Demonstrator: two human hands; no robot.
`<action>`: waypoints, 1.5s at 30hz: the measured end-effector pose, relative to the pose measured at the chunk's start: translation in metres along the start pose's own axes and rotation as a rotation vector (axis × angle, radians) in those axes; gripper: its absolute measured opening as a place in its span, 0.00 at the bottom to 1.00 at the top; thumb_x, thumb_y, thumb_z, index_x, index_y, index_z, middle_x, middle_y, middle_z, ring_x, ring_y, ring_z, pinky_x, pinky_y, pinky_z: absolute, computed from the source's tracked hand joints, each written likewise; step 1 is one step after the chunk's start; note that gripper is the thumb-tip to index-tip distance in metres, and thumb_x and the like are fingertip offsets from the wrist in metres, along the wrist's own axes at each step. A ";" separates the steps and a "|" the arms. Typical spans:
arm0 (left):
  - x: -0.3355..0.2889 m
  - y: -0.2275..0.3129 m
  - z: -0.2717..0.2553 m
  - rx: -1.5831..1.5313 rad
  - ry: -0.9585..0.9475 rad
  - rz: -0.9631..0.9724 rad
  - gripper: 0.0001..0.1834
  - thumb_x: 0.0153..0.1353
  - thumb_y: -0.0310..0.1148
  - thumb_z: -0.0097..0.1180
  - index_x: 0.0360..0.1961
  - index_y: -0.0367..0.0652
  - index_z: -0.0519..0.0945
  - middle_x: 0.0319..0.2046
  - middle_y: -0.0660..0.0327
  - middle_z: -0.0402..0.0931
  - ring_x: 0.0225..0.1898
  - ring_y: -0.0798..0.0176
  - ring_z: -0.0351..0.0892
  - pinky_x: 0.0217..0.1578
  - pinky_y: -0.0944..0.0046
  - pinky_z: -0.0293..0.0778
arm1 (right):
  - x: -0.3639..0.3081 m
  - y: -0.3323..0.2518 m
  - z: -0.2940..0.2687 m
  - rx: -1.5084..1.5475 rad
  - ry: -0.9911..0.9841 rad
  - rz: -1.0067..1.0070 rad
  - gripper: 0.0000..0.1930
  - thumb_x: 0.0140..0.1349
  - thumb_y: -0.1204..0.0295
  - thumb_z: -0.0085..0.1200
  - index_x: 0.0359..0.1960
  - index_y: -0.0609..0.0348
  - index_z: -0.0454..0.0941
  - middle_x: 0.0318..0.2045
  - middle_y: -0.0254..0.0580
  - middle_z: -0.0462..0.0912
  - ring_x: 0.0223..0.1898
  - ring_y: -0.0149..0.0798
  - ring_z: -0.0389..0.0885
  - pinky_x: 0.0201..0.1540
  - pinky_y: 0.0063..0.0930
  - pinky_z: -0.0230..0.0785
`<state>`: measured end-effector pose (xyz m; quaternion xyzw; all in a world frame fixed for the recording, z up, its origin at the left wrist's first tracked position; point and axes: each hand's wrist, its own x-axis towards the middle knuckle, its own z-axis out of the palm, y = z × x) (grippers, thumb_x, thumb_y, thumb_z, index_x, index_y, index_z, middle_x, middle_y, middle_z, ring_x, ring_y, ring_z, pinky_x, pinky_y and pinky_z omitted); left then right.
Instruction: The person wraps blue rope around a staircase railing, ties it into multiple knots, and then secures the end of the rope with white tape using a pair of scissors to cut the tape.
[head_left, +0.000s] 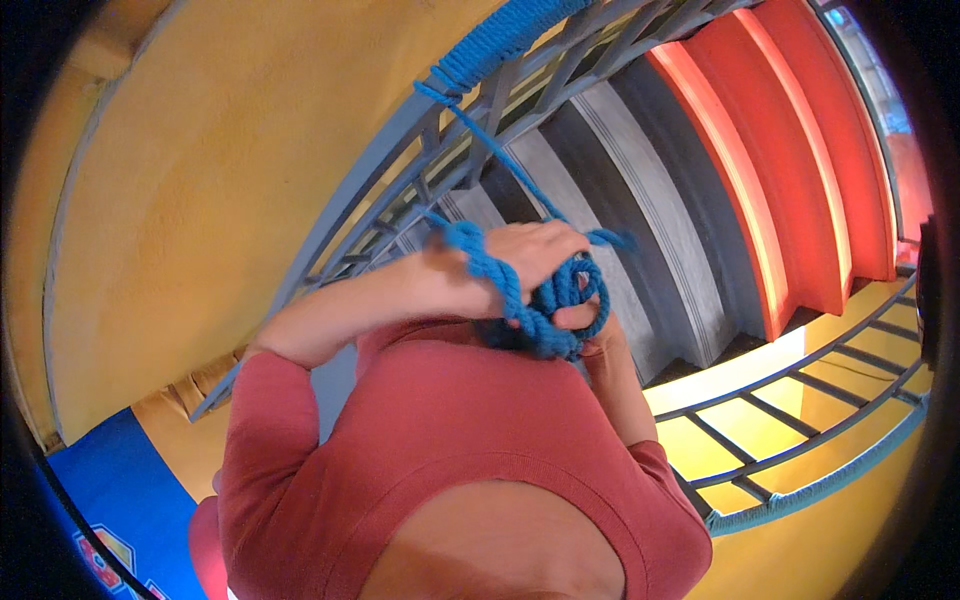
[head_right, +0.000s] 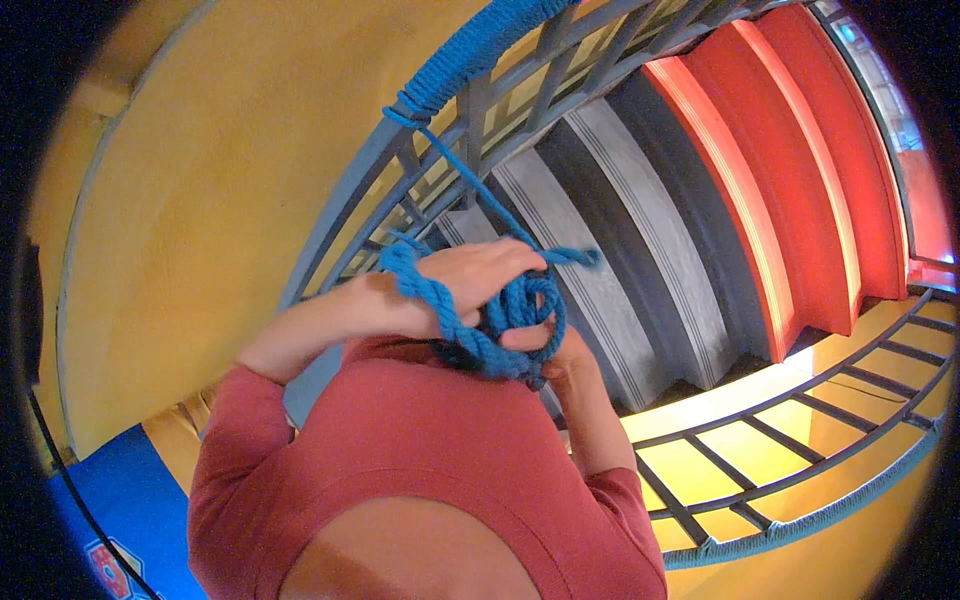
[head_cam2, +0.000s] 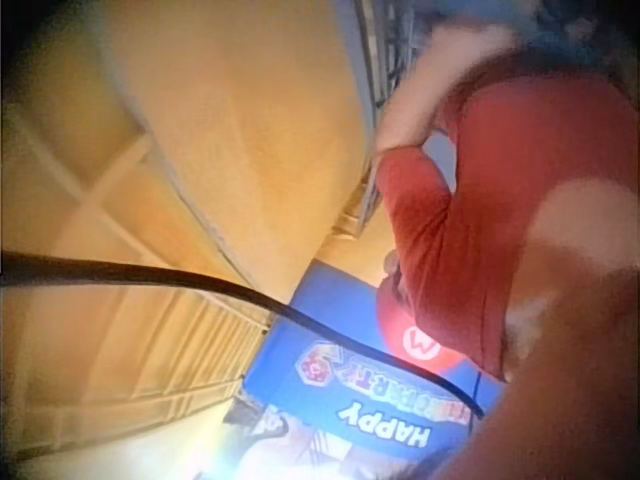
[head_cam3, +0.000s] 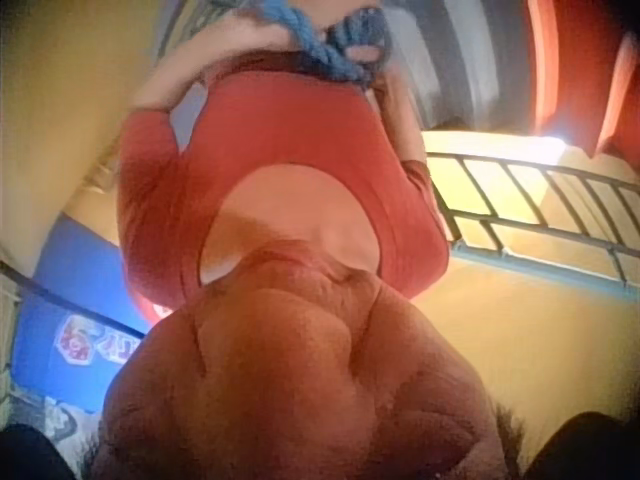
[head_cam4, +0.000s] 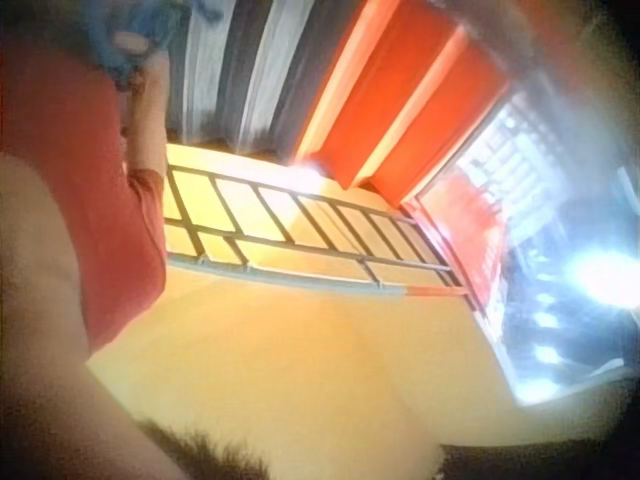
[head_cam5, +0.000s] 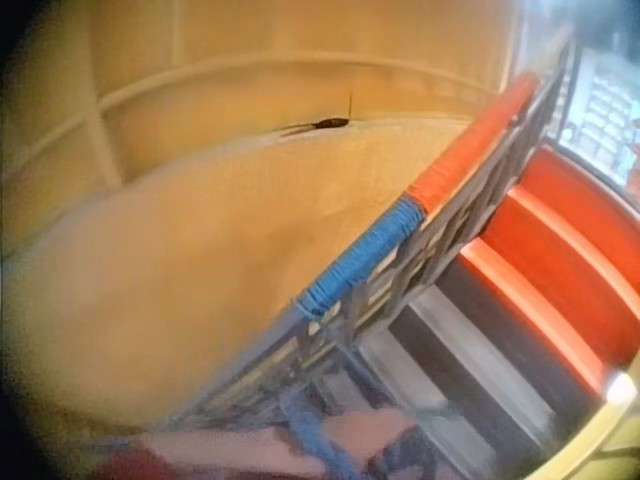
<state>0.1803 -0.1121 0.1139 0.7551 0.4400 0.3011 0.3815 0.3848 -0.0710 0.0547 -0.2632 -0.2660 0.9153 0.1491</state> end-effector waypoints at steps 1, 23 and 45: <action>-0.011 -0.007 -0.011 -0.143 -0.050 -0.002 0.33 0.46 0.26 0.59 0.58 0.39 0.66 0.58 0.52 0.65 0.62 0.51 0.62 0.59 0.59 0.62 | 0.000 -0.010 0.012 -0.084 -0.018 0.073 0.42 0.38 0.77 0.72 0.59 0.59 0.65 0.50 0.44 0.77 0.49 0.45 0.79 0.55 0.38 0.72; 0.028 -0.159 -0.107 0.430 0.737 -0.608 0.24 0.37 0.42 0.68 0.30 0.35 0.77 0.23 0.46 0.79 0.27 0.43 0.80 0.30 0.51 0.75 | -0.010 -0.075 -0.070 -0.081 0.907 -0.313 0.11 0.52 0.76 0.58 0.39 0.58 0.77 0.27 0.36 0.80 0.25 0.34 0.79 0.25 0.23 0.72; 0.021 -0.195 -0.151 -0.370 0.136 -0.320 0.20 0.42 0.31 0.67 0.40 0.38 0.79 0.35 0.65 0.79 0.37 0.70 0.75 0.42 0.68 0.71 | 0.198 -0.055 0.054 -0.227 0.201 0.019 0.15 0.55 0.72 0.62 0.44 0.63 0.79 0.38 0.39 0.82 0.41 0.34 0.80 0.47 0.29 0.72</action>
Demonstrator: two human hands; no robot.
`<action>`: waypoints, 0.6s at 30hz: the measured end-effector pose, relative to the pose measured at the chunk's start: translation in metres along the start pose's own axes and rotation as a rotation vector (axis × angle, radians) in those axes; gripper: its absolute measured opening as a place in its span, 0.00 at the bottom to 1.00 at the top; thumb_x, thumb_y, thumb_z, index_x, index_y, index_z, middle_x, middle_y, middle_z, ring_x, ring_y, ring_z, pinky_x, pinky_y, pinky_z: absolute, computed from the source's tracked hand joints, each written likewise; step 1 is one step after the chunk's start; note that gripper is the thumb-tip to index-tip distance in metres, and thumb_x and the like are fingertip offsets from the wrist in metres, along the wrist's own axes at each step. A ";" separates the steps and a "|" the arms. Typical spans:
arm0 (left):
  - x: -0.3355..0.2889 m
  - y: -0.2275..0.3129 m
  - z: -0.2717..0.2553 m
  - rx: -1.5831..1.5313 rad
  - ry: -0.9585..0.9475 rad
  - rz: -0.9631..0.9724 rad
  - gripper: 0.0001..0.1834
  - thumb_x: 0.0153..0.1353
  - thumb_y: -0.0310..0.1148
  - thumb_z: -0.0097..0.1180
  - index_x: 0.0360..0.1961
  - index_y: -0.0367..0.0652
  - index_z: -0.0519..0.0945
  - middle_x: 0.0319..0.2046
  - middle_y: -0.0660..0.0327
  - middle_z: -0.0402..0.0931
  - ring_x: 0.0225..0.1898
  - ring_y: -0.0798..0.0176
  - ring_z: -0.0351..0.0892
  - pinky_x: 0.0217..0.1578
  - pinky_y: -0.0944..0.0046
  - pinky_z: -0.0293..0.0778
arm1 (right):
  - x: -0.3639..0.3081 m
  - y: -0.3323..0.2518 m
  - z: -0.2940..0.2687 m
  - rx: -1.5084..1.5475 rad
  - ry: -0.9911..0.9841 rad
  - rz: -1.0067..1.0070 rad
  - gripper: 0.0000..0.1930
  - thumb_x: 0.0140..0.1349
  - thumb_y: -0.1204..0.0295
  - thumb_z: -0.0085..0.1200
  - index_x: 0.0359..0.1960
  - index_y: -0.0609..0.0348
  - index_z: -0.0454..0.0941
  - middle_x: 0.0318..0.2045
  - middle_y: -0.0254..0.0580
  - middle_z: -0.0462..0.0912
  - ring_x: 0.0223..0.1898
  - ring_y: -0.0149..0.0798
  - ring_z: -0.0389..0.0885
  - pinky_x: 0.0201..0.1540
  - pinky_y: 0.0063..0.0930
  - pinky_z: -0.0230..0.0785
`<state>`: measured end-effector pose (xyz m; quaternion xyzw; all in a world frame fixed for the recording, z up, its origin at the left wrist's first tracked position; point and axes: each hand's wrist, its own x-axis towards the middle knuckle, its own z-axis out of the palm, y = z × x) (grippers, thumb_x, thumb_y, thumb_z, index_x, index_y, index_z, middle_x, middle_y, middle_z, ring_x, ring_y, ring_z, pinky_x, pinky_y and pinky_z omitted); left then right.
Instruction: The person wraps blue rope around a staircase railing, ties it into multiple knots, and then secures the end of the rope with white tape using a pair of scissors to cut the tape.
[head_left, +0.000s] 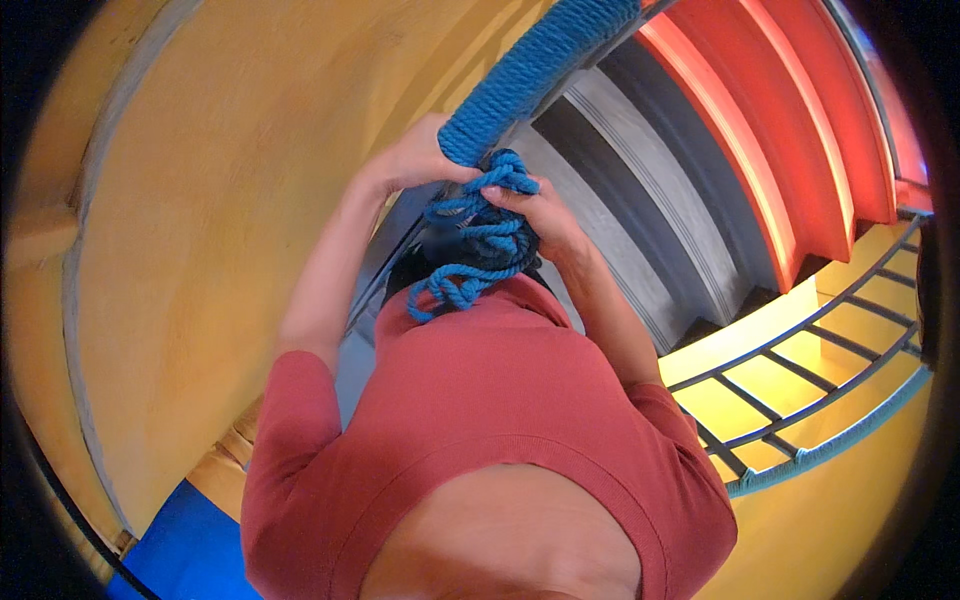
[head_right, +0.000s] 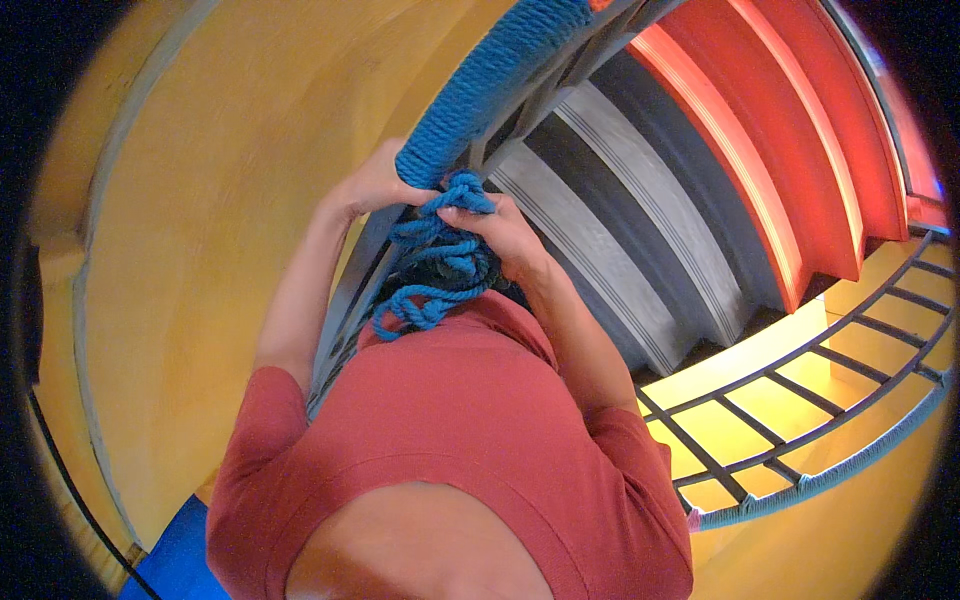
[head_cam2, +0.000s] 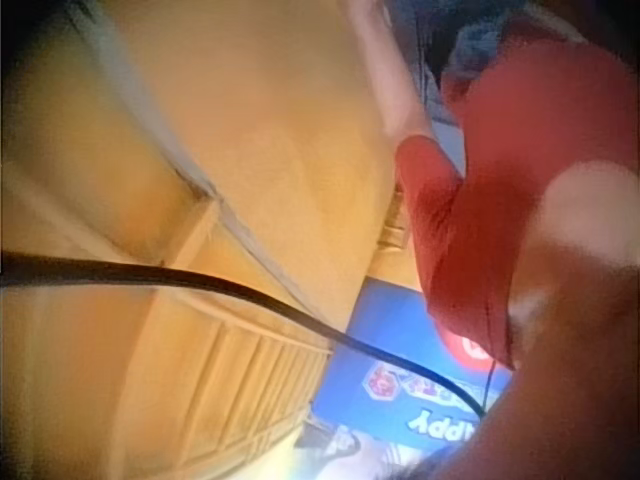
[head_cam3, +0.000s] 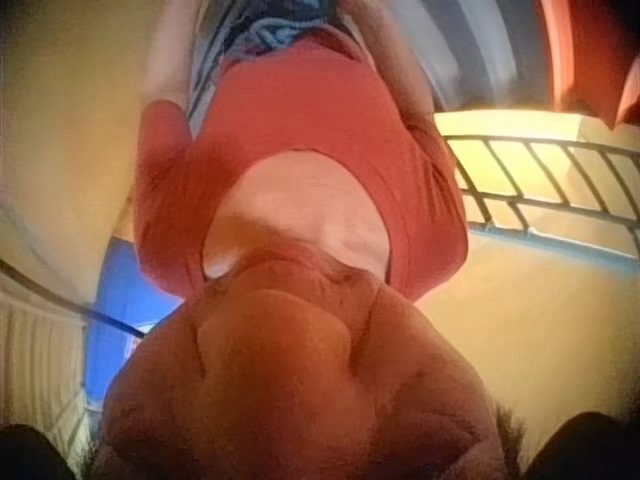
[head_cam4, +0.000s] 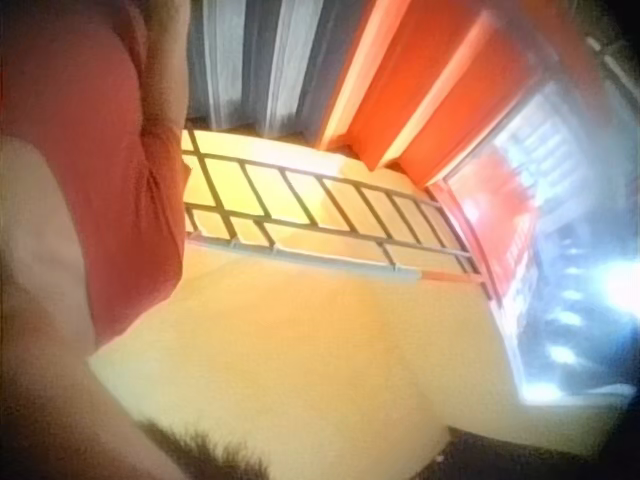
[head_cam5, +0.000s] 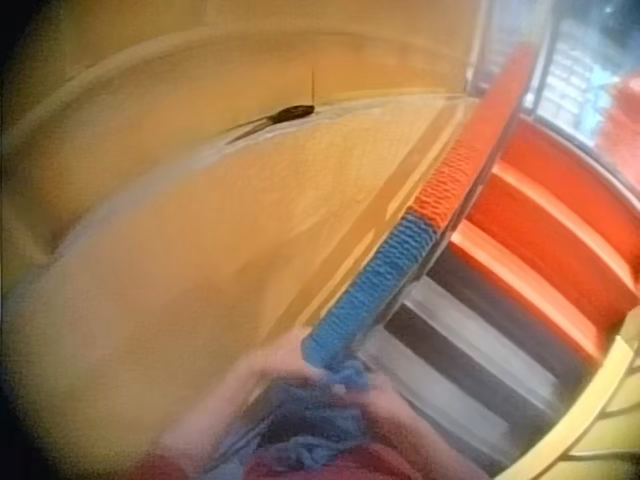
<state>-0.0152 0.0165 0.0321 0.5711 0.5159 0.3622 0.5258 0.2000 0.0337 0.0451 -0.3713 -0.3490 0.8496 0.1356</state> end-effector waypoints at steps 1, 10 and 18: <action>-0.002 0.005 0.002 0.002 -0.002 0.027 0.22 0.45 0.33 0.66 0.43 0.38 0.79 0.36 0.64 0.79 0.38 0.69 0.75 0.43 0.67 0.71 | -0.001 0.000 0.001 -0.075 0.055 -0.043 0.12 0.58 0.70 0.60 0.41 0.62 0.80 0.34 0.36 0.82 0.36 0.31 0.79 0.44 0.26 0.72; -0.020 0.012 0.033 0.116 0.459 0.067 0.29 0.66 0.54 0.44 0.48 0.35 0.73 0.35 0.51 0.77 0.39 0.60 0.76 0.42 0.62 0.70 | 0.027 0.009 0.006 -0.614 0.482 -0.670 0.17 0.51 0.64 0.67 0.35 0.63 0.77 0.23 0.41 0.80 0.26 0.30 0.76 0.34 0.26 0.70; -0.018 0.007 0.017 -0.035 0.250 0.065 0.29 0.68 0.54 0.40 0.49 0.35 0.72 0.39 0.52 0.77 0.44 0.59 0.75 0.47 0.63 0.68 | 0.039 0.022 0.022 -0.683 0.598 -0.912 0.24 0.43 0.64 0.72 0.37 0.59 0.72 0.24 0.44 0.81 0.26 0.41 0.80 0.30 0.29 0.72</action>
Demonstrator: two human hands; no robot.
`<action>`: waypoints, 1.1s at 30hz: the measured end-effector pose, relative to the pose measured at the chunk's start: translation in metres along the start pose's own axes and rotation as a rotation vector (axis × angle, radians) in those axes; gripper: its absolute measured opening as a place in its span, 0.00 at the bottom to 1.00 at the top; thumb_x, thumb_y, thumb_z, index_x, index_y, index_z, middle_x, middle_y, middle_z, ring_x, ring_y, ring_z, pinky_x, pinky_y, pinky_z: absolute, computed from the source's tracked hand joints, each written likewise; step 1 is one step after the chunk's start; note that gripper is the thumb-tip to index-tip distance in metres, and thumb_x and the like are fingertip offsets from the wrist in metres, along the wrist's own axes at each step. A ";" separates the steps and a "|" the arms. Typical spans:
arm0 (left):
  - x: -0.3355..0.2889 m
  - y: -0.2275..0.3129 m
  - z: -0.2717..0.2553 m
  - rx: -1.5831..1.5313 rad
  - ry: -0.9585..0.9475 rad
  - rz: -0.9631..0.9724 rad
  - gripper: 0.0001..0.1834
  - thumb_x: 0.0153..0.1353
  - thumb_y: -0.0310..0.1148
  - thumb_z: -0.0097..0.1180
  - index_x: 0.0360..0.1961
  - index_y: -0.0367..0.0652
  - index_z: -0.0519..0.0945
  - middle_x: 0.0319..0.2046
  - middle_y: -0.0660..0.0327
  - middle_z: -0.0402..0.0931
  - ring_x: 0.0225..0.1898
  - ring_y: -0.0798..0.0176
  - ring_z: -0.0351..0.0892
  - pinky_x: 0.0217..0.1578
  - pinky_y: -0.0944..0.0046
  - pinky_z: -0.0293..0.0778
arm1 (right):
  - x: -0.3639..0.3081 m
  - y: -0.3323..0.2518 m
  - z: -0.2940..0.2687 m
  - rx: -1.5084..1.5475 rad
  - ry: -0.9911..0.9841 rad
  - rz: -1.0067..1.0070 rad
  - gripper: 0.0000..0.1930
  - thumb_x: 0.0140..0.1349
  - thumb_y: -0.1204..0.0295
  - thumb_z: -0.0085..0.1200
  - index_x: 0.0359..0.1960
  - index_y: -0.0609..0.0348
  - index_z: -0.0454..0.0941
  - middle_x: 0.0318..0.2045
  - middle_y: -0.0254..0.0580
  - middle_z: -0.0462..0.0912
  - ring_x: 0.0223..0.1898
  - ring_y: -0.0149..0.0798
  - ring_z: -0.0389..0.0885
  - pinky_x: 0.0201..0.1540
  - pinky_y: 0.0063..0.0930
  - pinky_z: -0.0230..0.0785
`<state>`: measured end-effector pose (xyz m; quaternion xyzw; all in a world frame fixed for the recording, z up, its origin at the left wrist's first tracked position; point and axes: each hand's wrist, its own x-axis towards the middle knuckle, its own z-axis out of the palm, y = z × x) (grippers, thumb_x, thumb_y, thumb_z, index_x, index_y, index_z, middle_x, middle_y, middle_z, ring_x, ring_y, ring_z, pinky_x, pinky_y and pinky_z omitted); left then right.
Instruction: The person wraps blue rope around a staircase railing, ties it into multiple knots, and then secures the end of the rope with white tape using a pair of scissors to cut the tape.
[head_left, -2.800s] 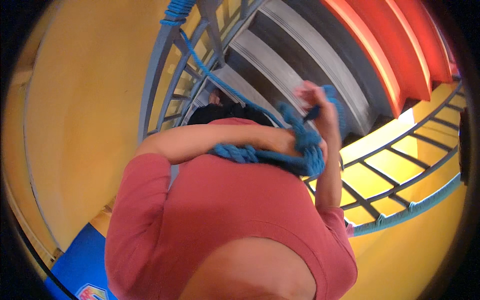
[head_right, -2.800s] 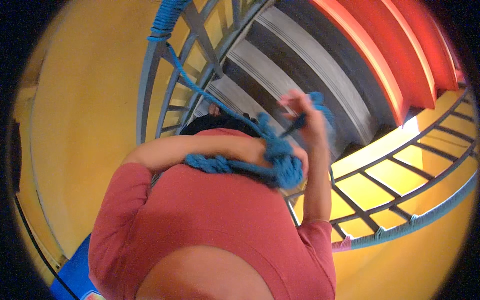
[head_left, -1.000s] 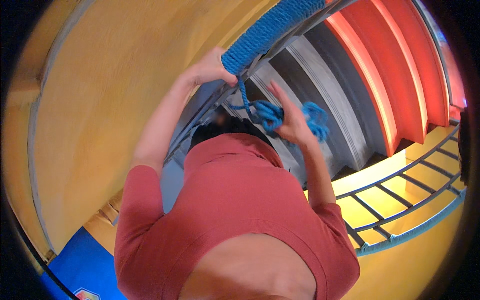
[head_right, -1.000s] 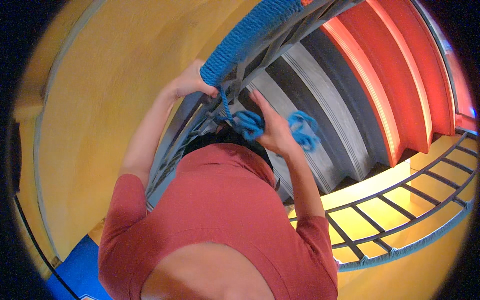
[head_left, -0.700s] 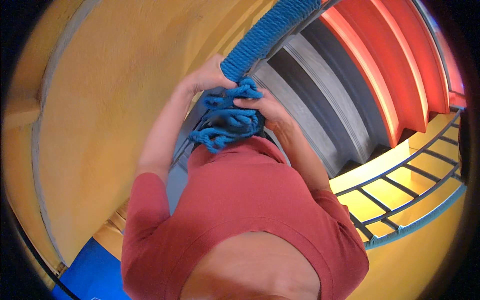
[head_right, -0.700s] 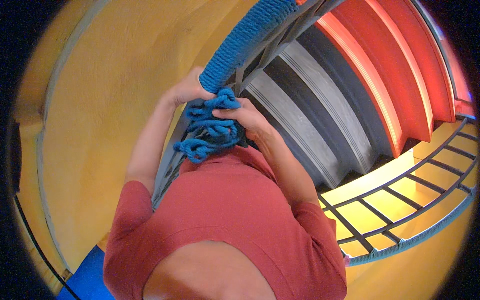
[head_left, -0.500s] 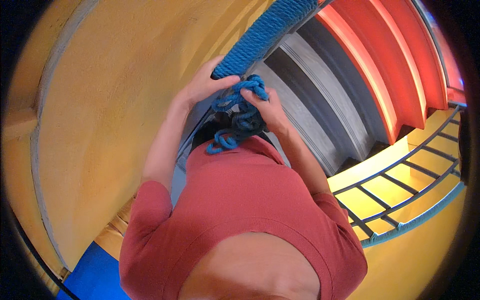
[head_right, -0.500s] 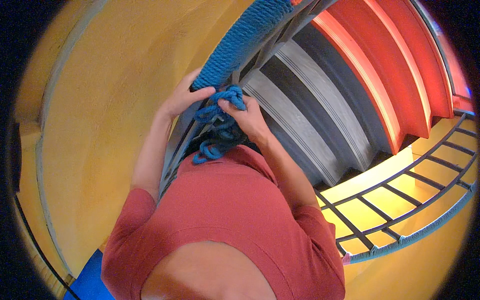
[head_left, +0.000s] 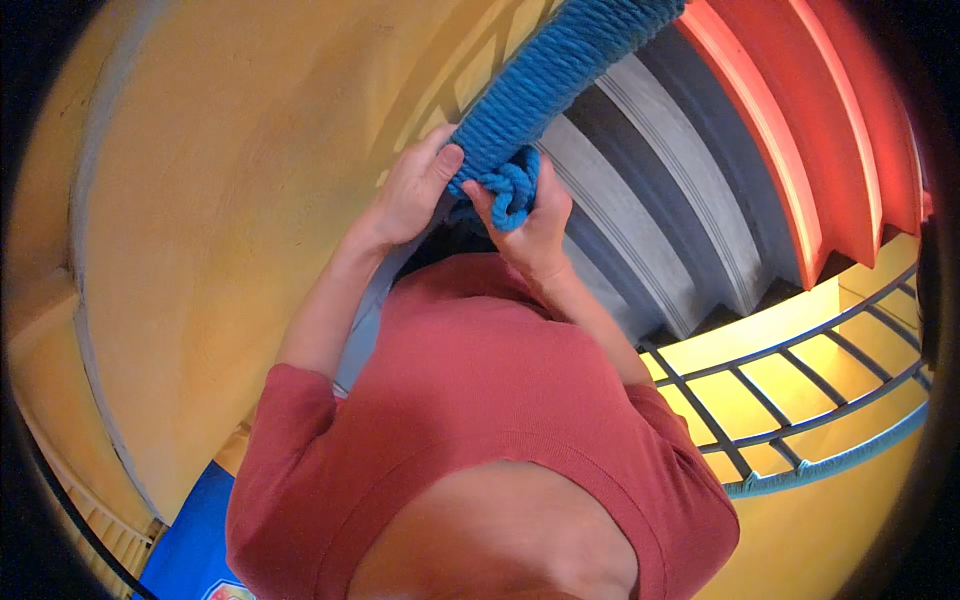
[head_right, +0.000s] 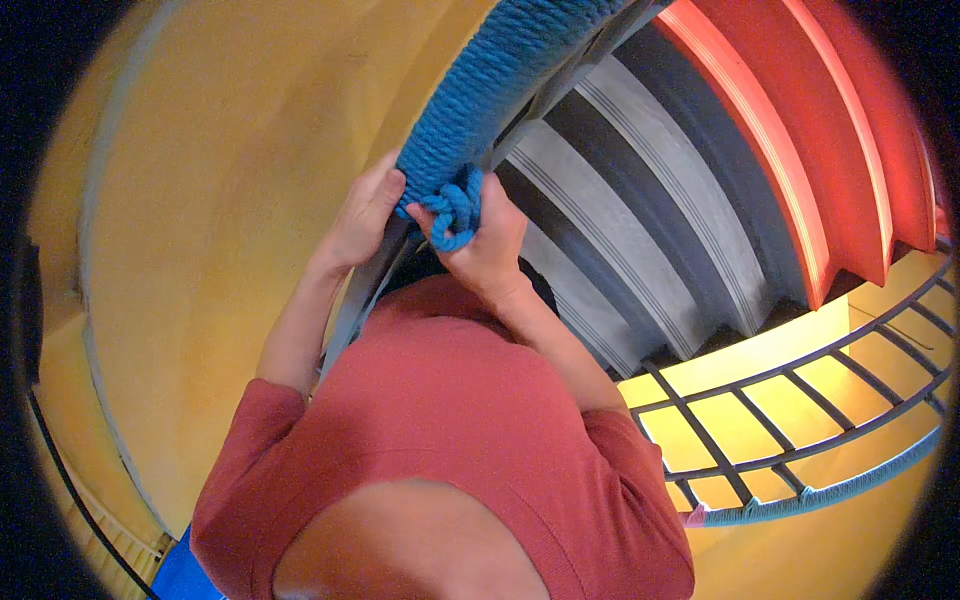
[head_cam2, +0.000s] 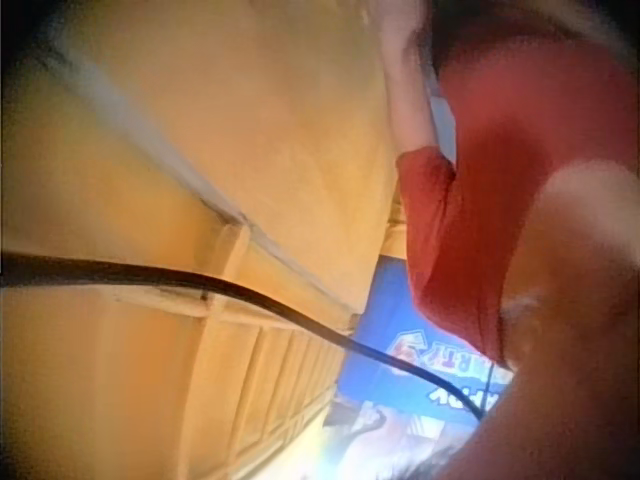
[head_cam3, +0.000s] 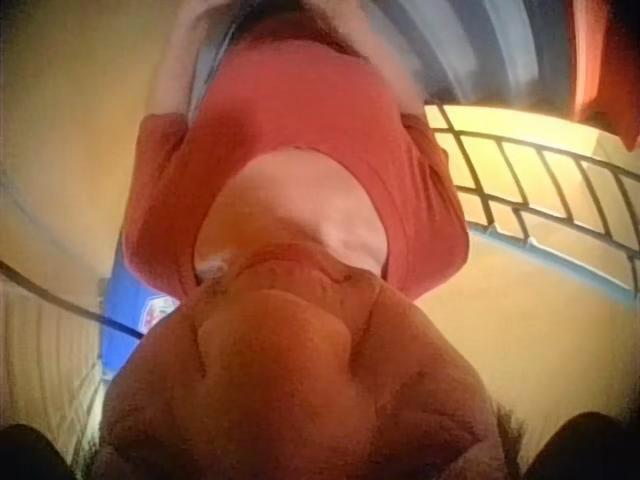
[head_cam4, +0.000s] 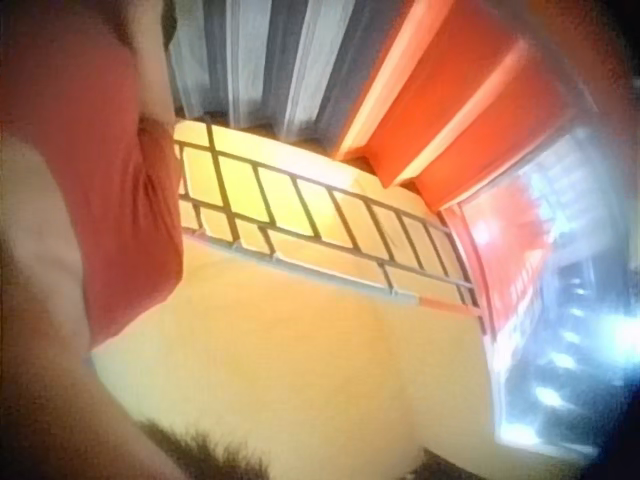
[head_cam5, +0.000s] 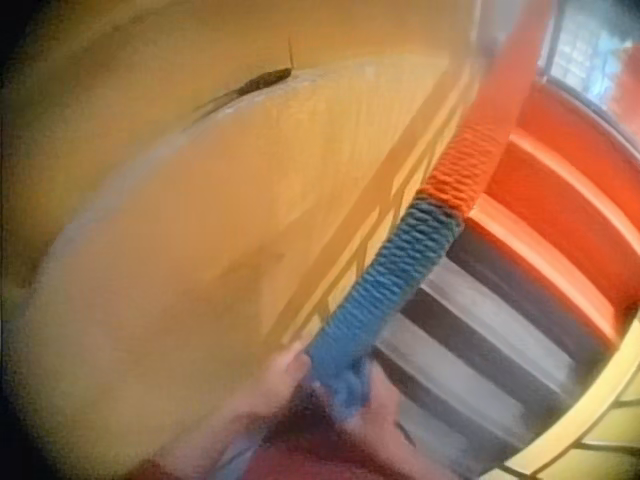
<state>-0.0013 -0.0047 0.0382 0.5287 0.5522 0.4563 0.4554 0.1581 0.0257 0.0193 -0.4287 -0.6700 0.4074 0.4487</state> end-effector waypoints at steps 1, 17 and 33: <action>0.000 0.001 0.000 -0.019 -0.026 0.002 0.29 0.68 0.54 0.39 0.50 0.35 0.72 0.40 0.52 0.77 0.44 0.59 0.75 0.47 0.63 0.68 | -0.003 -0.001 -0.001 -0.068 -0.014 -0.022 0.25 0.44 0.64 0.71 0.39 0.58 0.70 0.24 0.45 0.80 0.26 0.44 0.81 0.30 0.30 0.72; 0.012 -0.018 0.002 -0.092 0.030 0.046 0.29 0.69 0.53 0.39 0.45 0.33 0.74 0.36 0.57 0.77 0.41 0.67 0.72 0.45 0.65 0.67 | 0.007 -0.043 -0.068 -0.153 -0.774 0.449 0.16 0.53 0.60 0.64 0.34 0.59 0.81 0.26 0.35 0.79 0.31 0.28 0.75 0.37 0.26 0.68; 0.009 0.017 0.026 0.359 0.316 -0.058 0.22 0.38 0.40 0.69 0.32 0.37 0.78 0.24 0.48 0.79 0.30 0.45 0.80 0.33 0.55 0.75 | -0.013 -0.029 -0.048 1.470 0.025 0.749 0.16 0.61 0.56 0.53 0.34 0.58 0.73 0.30 0.46 0.78 0.32 0.43 0.76 0.38 0.40 0.71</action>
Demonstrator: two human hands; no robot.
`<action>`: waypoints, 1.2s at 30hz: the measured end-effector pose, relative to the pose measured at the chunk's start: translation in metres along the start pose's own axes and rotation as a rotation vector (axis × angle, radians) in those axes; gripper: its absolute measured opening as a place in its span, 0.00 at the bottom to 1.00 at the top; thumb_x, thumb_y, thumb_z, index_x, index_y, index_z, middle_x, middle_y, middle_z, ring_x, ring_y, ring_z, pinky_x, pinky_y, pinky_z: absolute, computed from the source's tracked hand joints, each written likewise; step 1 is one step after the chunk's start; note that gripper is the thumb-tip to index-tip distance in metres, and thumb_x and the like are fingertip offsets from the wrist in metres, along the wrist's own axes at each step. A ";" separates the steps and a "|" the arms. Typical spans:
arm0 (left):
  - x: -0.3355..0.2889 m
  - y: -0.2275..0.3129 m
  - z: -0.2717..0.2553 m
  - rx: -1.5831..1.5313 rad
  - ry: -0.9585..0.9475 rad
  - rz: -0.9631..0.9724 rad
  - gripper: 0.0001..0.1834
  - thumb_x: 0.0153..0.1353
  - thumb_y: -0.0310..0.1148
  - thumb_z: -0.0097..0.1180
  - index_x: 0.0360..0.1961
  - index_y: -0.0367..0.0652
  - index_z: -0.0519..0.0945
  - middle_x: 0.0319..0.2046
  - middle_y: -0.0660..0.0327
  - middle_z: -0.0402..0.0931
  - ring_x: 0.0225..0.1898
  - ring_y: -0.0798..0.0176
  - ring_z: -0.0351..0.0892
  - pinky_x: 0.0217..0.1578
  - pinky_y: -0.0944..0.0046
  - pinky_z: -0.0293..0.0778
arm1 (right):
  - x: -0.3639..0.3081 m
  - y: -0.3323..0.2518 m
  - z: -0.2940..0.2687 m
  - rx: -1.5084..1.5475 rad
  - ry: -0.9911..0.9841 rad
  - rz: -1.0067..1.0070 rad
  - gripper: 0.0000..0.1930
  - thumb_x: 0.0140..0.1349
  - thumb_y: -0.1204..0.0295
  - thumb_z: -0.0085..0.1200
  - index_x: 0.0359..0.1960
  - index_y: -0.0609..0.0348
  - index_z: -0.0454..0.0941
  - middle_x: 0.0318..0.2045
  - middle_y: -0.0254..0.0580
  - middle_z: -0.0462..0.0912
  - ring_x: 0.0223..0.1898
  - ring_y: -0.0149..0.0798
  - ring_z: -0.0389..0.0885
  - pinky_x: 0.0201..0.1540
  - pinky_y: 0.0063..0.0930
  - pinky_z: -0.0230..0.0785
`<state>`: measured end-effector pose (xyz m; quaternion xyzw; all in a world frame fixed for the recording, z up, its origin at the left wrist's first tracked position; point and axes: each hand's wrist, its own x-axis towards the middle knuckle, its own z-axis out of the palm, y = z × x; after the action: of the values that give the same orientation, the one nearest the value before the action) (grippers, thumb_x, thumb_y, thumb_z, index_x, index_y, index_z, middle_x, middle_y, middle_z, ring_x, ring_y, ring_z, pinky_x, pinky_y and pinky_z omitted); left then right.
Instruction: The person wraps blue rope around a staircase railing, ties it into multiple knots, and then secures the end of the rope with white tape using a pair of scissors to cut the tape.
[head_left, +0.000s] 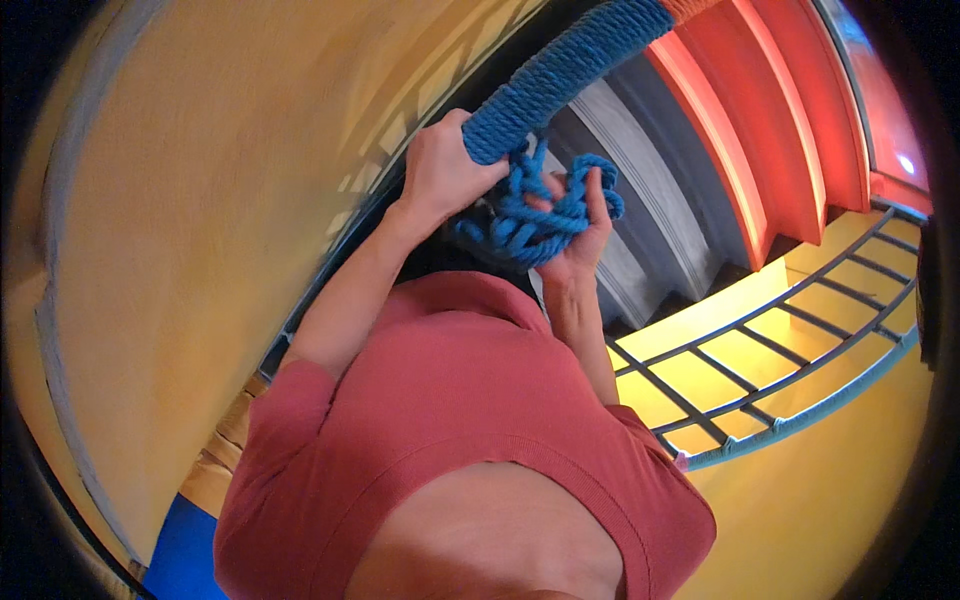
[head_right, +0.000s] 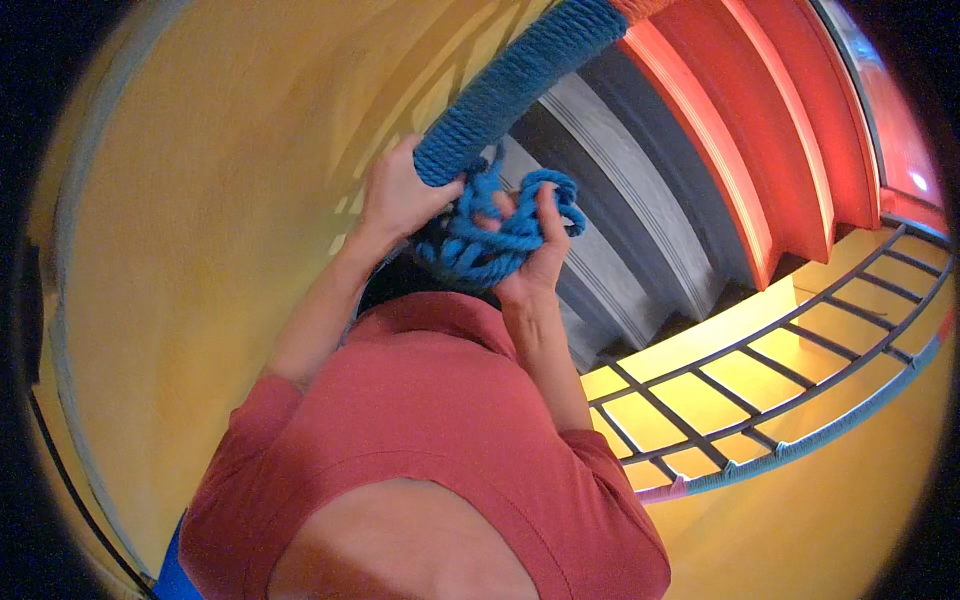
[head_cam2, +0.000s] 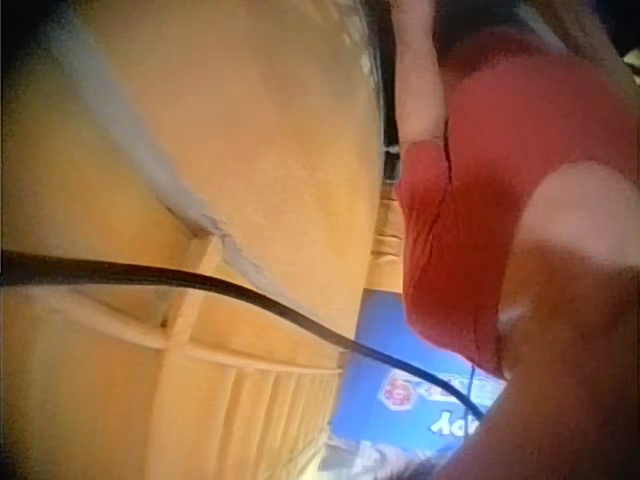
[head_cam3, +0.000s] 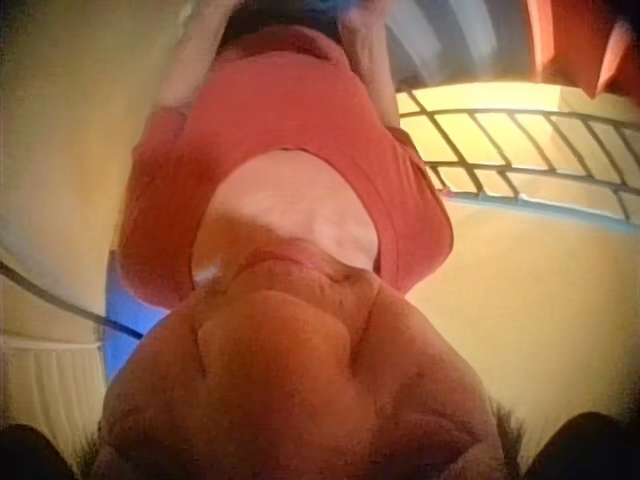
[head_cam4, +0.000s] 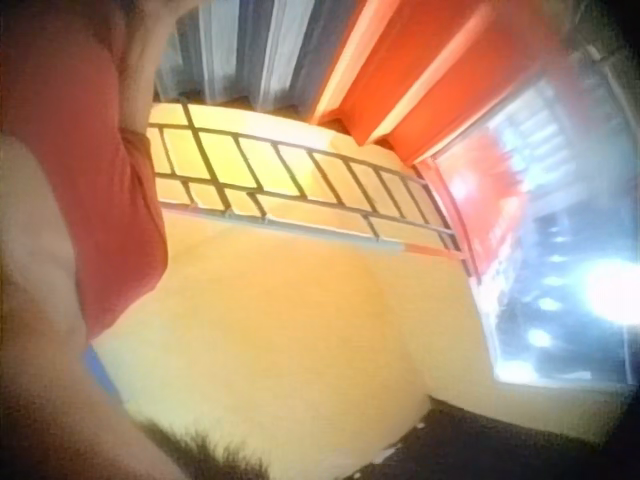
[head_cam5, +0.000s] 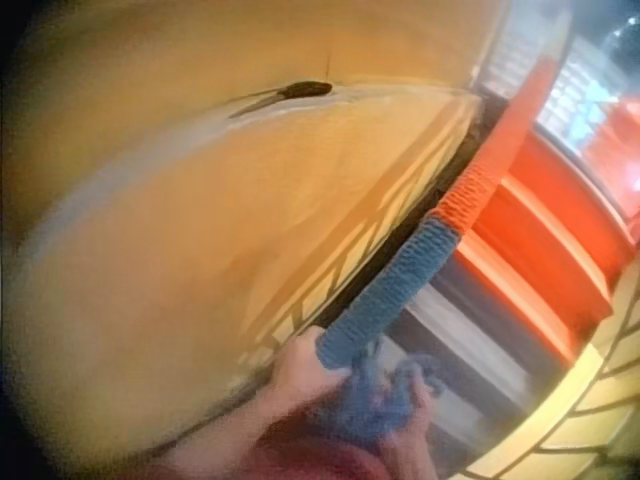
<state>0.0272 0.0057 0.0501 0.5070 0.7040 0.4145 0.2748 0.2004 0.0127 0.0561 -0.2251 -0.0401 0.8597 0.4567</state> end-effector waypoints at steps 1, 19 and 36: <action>0.004 -0.002 -0.002 -0.039 -0.075 -0.005 0.21 0.37 0.39 0.69 0.31 0.36 0.78 0.25 0.47 0.79 0.31 0.44 0.80 0.35 0.55 0.75 | -0.004 0.002 0.006 -0.043 -0.073 0.051 0.15 0.61 0.56 0.54 0.32 0.56 0.73 0.27 0.45 0.77 0.29 0.42 0.75 0.35 0.37 0.71; 0.013 0.019 0.004 0.011 -0.026 -0.101 0.18 0.38 0.33 0.66 0.31 0.37 0.76 0.28 0.44 0.79 0.34 0.41 0.79 0.35 0.52 0.73 | -0.019 -0.029 0.057 -1.172 -0.104 0.057 0.08 0.52 0.75 0.64 0.34 0.59 0.82 0.34 0.32 0.80 0.37 0.27 0.75 0.43 0.24 0.68; 0.005 0.020 -0.016 -0.206 -0.250 -0.398 0.36 0.30 0.24 0.67 0.48 0.40 0.72 0.40 0.59 0.77 0.42 0.65 0.74 0.45 0.62 0.72 | 0.060 -0.102 0.077 -1.198 -0.656 0.673 0.09 0.54 0.68 0.65 0.28 0.61 0.80 0.24 0.29 0.78 0.28 0.23 0.71 0.32 0.24 0.66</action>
<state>0.0221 0.0083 0.0754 0.3753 0.7045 0.3558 0.4860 0.2171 0.1304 0.1317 -0.1678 -0.5628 0.8067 -0.0656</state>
